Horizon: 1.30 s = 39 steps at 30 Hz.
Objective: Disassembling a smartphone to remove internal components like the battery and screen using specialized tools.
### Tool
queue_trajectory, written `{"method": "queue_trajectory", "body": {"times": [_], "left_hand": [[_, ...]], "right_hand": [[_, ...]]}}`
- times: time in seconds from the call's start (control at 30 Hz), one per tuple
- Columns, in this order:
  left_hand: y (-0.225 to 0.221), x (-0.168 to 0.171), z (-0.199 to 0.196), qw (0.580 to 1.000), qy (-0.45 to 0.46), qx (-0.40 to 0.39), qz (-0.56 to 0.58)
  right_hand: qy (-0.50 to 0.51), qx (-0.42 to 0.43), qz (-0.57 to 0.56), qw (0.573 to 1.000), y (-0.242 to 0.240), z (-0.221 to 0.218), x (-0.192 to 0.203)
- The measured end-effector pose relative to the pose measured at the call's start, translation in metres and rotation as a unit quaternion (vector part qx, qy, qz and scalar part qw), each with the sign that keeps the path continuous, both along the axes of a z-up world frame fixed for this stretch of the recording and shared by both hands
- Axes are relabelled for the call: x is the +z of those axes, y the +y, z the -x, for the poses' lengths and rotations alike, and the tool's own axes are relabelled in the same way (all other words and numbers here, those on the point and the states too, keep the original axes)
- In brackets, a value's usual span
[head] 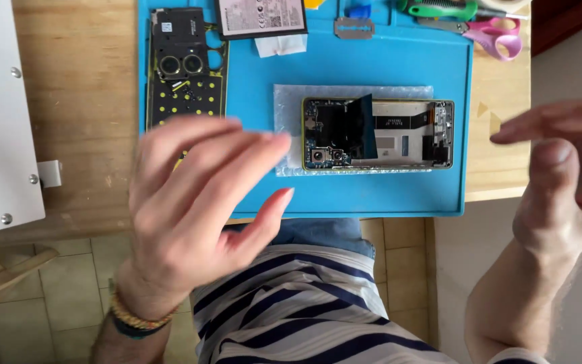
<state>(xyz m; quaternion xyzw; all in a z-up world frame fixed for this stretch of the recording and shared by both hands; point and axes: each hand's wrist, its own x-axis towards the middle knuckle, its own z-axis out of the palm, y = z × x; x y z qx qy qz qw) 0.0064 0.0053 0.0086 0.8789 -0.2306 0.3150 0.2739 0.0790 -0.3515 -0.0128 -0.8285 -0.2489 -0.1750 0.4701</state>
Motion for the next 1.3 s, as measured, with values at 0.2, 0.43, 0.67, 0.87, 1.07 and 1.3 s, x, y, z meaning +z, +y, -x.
{"method": "queue_trajectory", "body": {"times": [0.2, 0.43, 0.67, 0.87, 1.07, 1.3], "left_hand": [[0.009, 0.006, -0.028, 0.963, 0.111, -0.009, -0.246], [-0.007, -0.016, -0.052, 0.953, 0.131, -0.045, -0.269], [-0.007, -0.021, -0.058, 0.951, 0.159, -0.059, -0.259], [-0.006, -0.020, -0.057, 0.953, 0.219, -0.079, -0.193], [-0.003, -0.016, -0.059, 0.952, 0.194, -0.090, -0.219], [-0.004, -0.018, -0.064, 0.955, 0.179, -0.100, -0.213]], "right_hand": [[-0.017, 0.135, 0.241, 0.961, 0.017, -0.023, 0.017], [-0.028, 0.209, 0.308, 0.927, 0.020, -0.047, 0.010], [-0.068, 0.249, 0.347, 0.902, 0.019, -0.066, 0.006], [-0.051, 0.247, 0.374, 0.893, 0.031, -0.066, 0.020], [-0.029, 0.272, 0.350, 0.896, 0.055, -0.070, 0.024], [0.057, 0.273, 0.307, 0.910, 0.038, -0.066, 0.035]]}}
